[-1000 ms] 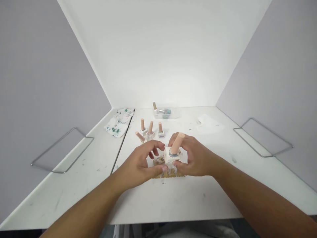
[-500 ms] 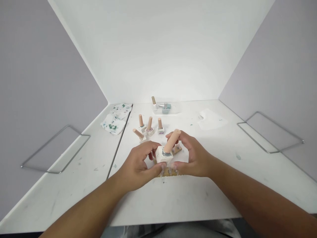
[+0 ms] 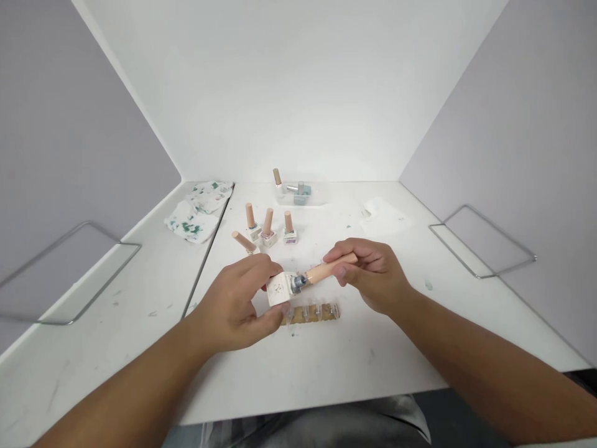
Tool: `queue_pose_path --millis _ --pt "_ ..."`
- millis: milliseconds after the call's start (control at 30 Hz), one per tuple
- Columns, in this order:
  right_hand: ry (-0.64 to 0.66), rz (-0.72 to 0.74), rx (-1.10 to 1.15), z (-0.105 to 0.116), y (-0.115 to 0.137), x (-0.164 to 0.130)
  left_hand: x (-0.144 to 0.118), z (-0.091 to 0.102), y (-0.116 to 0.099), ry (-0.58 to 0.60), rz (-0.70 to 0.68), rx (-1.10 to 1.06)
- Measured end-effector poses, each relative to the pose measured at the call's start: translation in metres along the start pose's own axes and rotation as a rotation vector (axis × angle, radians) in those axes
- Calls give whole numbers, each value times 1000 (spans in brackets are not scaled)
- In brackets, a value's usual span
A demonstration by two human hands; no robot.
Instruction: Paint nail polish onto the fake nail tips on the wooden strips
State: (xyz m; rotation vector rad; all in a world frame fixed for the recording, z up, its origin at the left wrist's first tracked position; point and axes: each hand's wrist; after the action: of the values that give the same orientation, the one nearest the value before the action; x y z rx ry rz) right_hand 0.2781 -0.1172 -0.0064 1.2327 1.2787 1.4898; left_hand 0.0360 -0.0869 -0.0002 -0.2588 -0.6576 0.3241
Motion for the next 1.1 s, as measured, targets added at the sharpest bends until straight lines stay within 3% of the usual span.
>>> queue_pose_path --millis 400,600,767,867,967,1100 --pt "36 -163 194 35 -22 -5 -2 3 8 51 -2 -36" --pt "273 -341 32 47 -20 4 -2 9 12 119 1 27" --pt "363 -510 -79 41 -8 5 0 12 11 68 -25 114" --pt "306 -563 -140 40 -2 6 0 13 11 47 -27 144" --pt "220 -526 -178 42 -2 7 1 12 11 54 -2 173" --pt "253 -485 -139 42 -2 6 3 12 10 46 0 202"
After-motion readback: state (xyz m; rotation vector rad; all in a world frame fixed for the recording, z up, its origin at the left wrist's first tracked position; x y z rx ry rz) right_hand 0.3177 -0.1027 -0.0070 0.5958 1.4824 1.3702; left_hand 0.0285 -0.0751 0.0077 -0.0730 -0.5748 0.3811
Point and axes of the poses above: each hand's wrist, its own x-axis towards the middle knuckle, its own z-axis out of the back of the hand, y = z × x, and after that the axes turned 10 degrees about -z, right-handed
